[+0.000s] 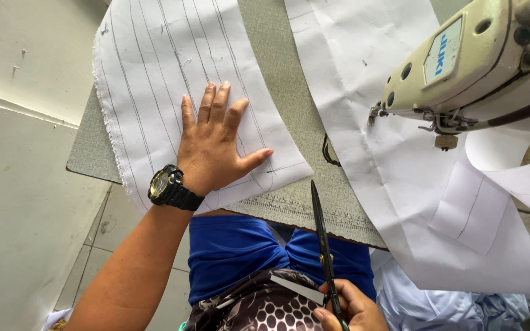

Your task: Cutting fabric along marked pattern lines using scissors at a sewing workstation.

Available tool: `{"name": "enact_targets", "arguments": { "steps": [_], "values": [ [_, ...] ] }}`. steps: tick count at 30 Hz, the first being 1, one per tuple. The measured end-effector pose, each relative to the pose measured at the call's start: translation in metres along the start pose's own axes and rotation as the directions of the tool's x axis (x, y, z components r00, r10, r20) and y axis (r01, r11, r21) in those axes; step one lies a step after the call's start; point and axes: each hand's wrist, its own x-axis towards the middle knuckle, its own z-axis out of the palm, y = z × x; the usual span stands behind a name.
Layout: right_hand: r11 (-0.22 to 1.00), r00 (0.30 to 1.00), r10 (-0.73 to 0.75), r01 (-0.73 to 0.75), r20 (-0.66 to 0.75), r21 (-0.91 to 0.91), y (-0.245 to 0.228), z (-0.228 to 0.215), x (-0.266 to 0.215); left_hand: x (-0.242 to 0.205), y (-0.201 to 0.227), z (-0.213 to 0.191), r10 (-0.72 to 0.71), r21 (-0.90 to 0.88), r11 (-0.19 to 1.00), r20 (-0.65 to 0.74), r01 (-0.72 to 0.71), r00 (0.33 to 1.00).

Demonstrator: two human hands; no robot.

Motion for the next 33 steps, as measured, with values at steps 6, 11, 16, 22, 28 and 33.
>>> {"name": "enact_targets", "arguments": {
  "steps": [6, 11, 16, 22, 28, 33],
  "values": [
    [0.997, 0.999, -0.039, 0.040, -0.019, 0.071, 0.016, 0.003, 0.007, 0.001, 0.001, -0.001, 0.000, 0.005, 1.000, -0.008, 0.000, 1.000],
    [0.983, 0.995, -0.021, 0.037, -0.093, 0.178, 0.038, 0.019, 0.029, 0.000, 0.003, 0.000, -0.031, 0.038, 0.999, 0.000, 0.030, 1.000],
    [0.961, 0.977, -0.201, 0.211, -0.072, 0.177, 0.012, 0.022, 0.032, 0.002, 0.008, 0.000, -0.041, 0.013, 0.999, -0.007, 0.041, 0.999],
    [0.887, 0.897, -0.439, 0.423, -0.055, -0.185, -0.029, 0.022, 0.023, 0.015, 0.015, -0.001, -0.071, 0.001, 0.998, 0.034, 0.071, 0.997],
    [0.848, 0.854, -0.516, 0.520, -0.066, 0.102, -0.096, 0.022, 0.018, 0.036, 0.019, -0.008, -0.080, -0.030, 0.996, 0.030, 0.080, 0.996],
    [0.935, 0.973, -0.228, 0.227, -0.029, 0.271, -0.048, 0.035, 0.045, 0.036, 0.018, -0.004, -0.073, -0.045, 0.996, 0.011, 0.074, 0.997]
  ]
}}
